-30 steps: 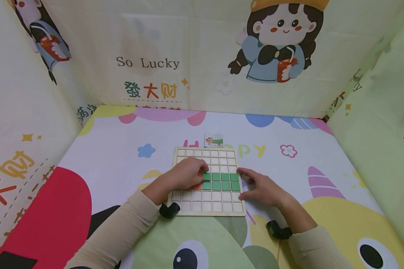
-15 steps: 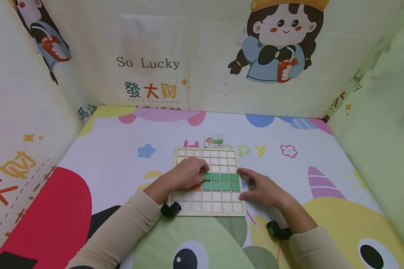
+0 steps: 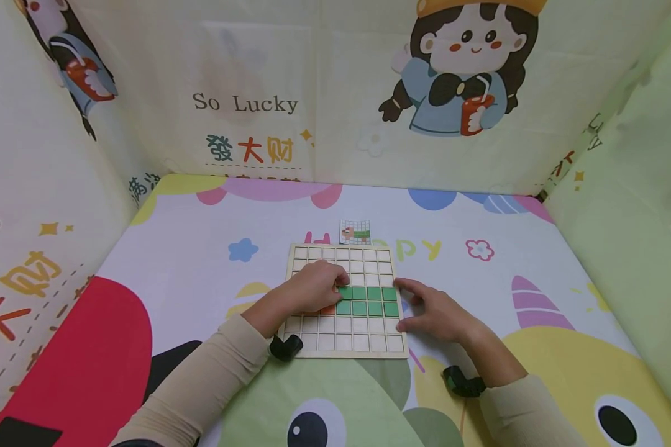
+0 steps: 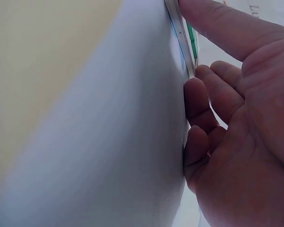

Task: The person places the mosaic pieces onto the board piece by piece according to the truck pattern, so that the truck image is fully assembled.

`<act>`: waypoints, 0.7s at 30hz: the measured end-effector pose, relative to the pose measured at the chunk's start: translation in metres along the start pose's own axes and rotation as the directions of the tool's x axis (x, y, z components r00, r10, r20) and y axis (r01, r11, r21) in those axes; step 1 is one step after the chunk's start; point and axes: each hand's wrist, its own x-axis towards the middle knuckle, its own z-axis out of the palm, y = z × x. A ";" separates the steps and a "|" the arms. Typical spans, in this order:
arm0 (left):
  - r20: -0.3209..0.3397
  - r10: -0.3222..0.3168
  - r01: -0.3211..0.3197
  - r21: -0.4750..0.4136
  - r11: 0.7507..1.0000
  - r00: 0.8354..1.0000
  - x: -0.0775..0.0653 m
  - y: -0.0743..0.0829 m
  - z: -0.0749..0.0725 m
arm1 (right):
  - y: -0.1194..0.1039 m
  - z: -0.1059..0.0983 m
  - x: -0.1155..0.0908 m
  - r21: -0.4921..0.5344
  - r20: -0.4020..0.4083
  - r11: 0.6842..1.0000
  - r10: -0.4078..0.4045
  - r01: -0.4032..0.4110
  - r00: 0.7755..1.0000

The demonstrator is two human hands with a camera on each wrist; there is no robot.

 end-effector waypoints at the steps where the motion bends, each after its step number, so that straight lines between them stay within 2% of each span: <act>1: 0.002 -0.004 0.004 0.004 1.000 1.000 0.000 0.000 0.000 | 0.000 0.000 0.000 0.001 0.001 1.000 0.001 -0.001 1.000; 9: 0.003 -0.021 0.021 0.017 1.000 1.000 0.002 -0.003 0.001 | 0.000 -0.001 0.000 0.003 0.006 1.000 0.004 -0.004 1.000; 21: 0.008 -0.005 0.005 0.014 1.000 1.000 0.002 -0.001 0.001 | -0.001 0.000 0.000 0.009 0.009 1.000 0.022 -0.022 1.000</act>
